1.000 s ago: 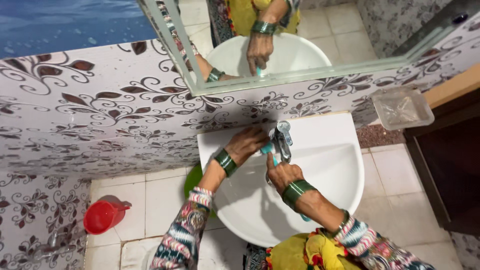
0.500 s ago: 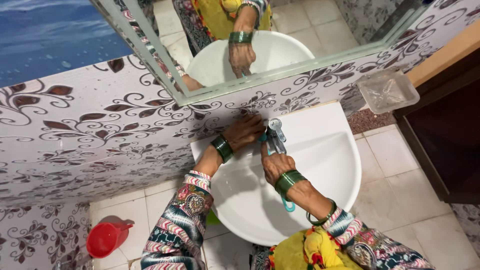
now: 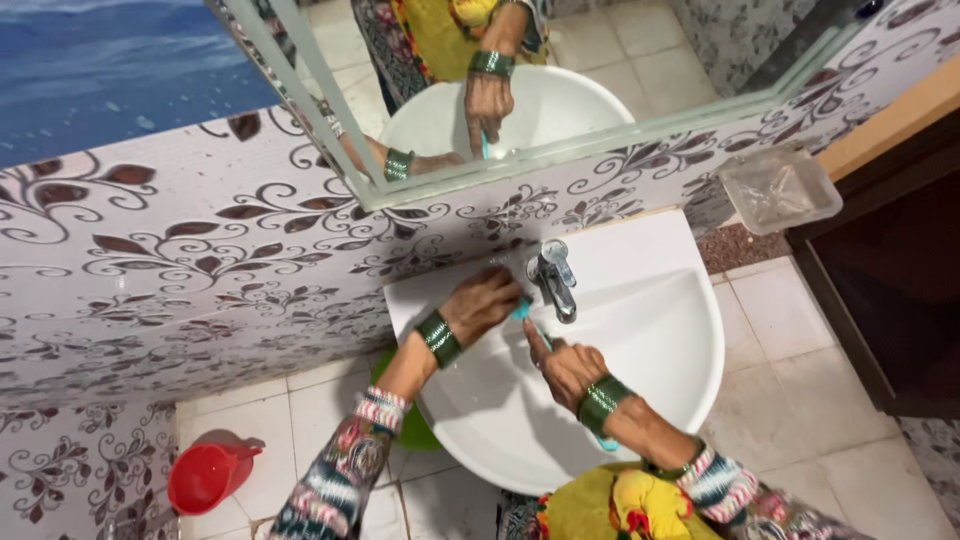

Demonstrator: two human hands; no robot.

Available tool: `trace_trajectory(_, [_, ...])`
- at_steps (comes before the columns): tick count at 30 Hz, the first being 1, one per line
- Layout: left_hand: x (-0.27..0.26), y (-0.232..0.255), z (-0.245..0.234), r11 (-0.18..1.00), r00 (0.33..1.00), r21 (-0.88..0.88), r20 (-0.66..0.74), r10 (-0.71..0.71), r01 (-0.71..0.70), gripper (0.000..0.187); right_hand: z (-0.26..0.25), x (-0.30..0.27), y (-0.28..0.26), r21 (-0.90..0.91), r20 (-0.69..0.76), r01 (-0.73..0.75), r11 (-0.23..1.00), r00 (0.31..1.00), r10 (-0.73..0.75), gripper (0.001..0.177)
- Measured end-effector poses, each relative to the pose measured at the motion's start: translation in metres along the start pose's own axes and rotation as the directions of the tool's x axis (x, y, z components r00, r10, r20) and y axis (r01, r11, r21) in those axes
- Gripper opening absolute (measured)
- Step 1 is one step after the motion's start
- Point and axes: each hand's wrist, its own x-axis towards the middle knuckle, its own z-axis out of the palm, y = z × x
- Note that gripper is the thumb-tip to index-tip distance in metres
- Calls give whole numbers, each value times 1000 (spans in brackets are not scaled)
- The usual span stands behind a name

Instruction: The person cleans a sink by hand using a toothbrush, scrubbing around the base of the faucet and the edges of the drain.

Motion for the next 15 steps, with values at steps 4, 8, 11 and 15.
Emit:
trace_trajectory(4, [10, -15, -29, 996, 996, 53, -62, -66, 69, 26, -7, 24, -1, 12, -3, -75, 997, 997, 75, 85])
trace_trajectory(8, [9, -21, -48, 972, 982, 176, 79, -174, 158, 25, -22, 41, -6, -67, -117, 19, 998, 993, -26, 93])
trace_trajectory(11, [-15, 9, -59, 973, 979, 140, 58, -195, 186, 34, -18, 27, -14, -49, 15, -19, 999, 1000, 19, 89])
trace_trajectory(15, [-41, 14, -73, 941, 964, 212, -91, -249, 263, 29, -12, 38, -25, -118, -70, 84, 989, 993, -93, 89])
